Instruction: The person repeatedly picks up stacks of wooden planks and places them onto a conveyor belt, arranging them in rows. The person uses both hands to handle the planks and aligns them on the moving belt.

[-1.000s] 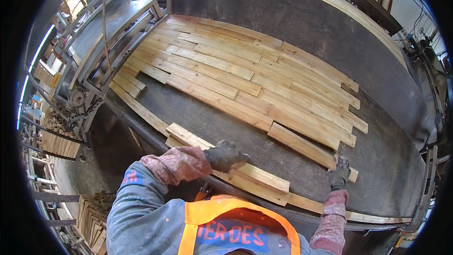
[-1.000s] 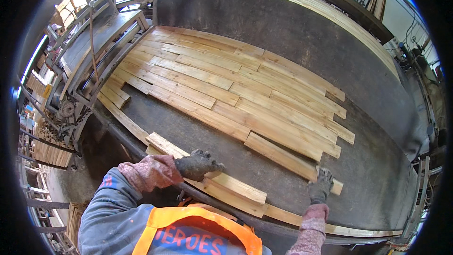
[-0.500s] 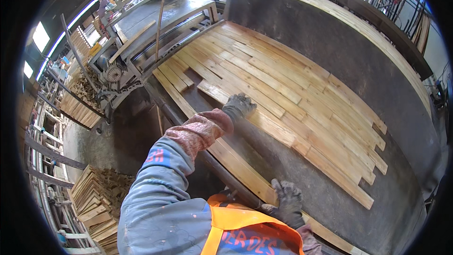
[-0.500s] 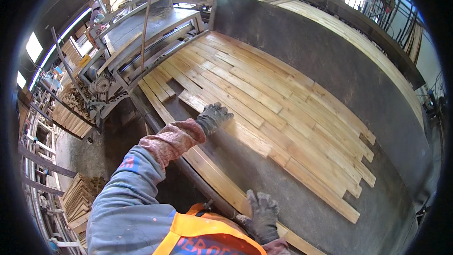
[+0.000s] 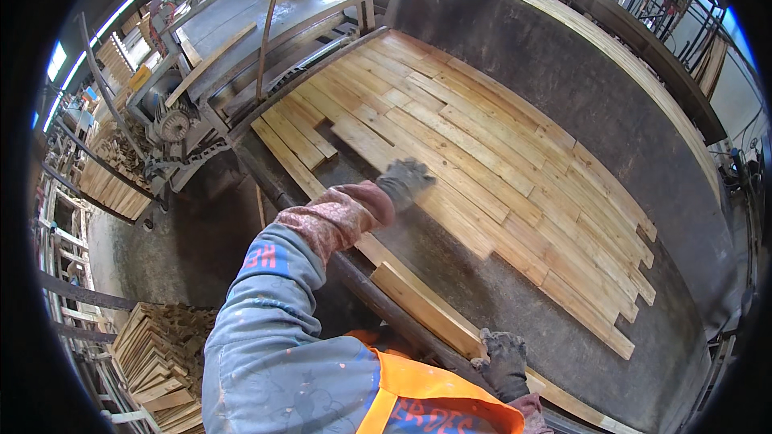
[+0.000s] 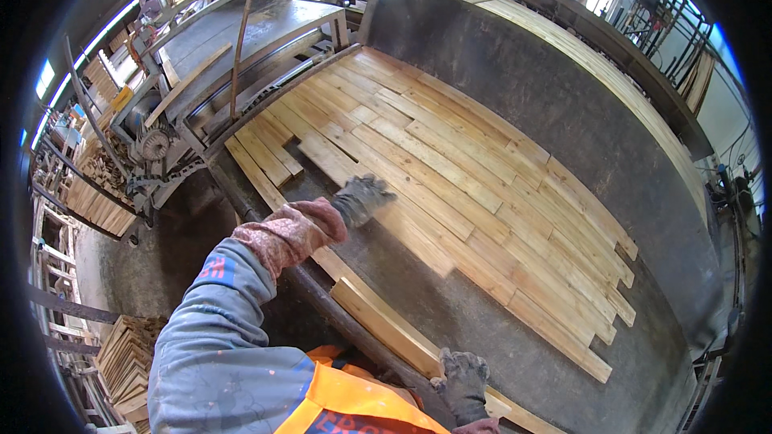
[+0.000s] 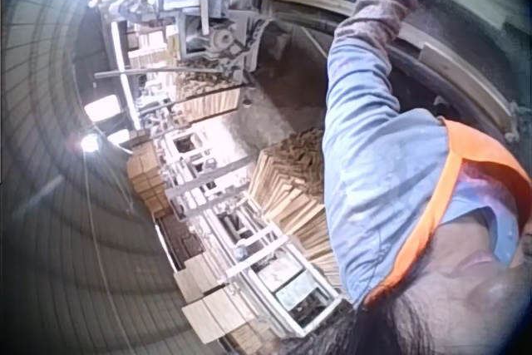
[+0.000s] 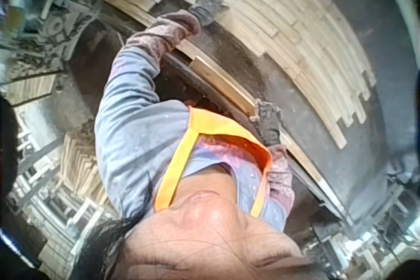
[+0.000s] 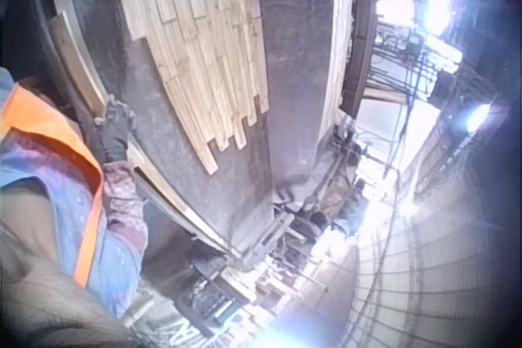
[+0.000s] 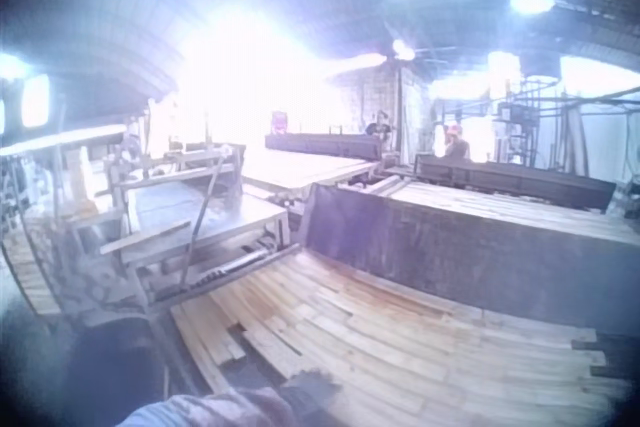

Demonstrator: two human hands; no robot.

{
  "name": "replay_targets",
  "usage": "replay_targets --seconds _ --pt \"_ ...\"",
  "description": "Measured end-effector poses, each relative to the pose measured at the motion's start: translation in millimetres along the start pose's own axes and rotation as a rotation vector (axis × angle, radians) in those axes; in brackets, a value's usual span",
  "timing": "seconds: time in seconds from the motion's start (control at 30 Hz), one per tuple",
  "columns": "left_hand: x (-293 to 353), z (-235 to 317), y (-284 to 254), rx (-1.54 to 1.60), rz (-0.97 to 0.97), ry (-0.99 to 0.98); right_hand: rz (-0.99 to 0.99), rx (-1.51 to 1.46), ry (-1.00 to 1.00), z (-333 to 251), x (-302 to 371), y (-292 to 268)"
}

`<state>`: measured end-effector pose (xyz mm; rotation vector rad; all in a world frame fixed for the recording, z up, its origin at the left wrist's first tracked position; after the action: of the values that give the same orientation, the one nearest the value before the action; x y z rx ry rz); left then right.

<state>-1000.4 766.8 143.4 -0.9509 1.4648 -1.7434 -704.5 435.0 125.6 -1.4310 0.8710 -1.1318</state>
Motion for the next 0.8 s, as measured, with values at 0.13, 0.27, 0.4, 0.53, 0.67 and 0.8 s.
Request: replay_targets --seconds 0.13,0.27,0.4,0.53,0.67,0.8 --pt "20 -46 23 0.188 -0.018 0.017 0.068 -0.047 0.002 -4 11 10" --pt "33 -87 40 0.219 -0.087 -0.109 0.101 -0.568 0.163 35 30 9" --pt "43 -136 35 0.069 -0.007 -0.150 0.044 -0.285 0.424 129 55 4" --pt "49 -147 31 0.085 0.048 -0.285 0.246 0.238 0.324 181 71 10" --pt "53 -85 16 0.125 0.173 -0.312 0.101 -0.089 0.416 204 62 39" --pt "62 53 26 0.309 0.093 0.034 0.174 0.012 0.214 173 5 37"
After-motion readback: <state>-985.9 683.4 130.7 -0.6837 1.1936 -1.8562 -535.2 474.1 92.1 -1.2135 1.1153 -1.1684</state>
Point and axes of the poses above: each hand's wrist, its own x-axis away from the middle knuckle, its own y-axis out of the palm, z = x × y, the point moved 6 cm from there along -x, towards the middle knuckle, and after that the axes turned 14 degrees about x, right-handed, at the moved point
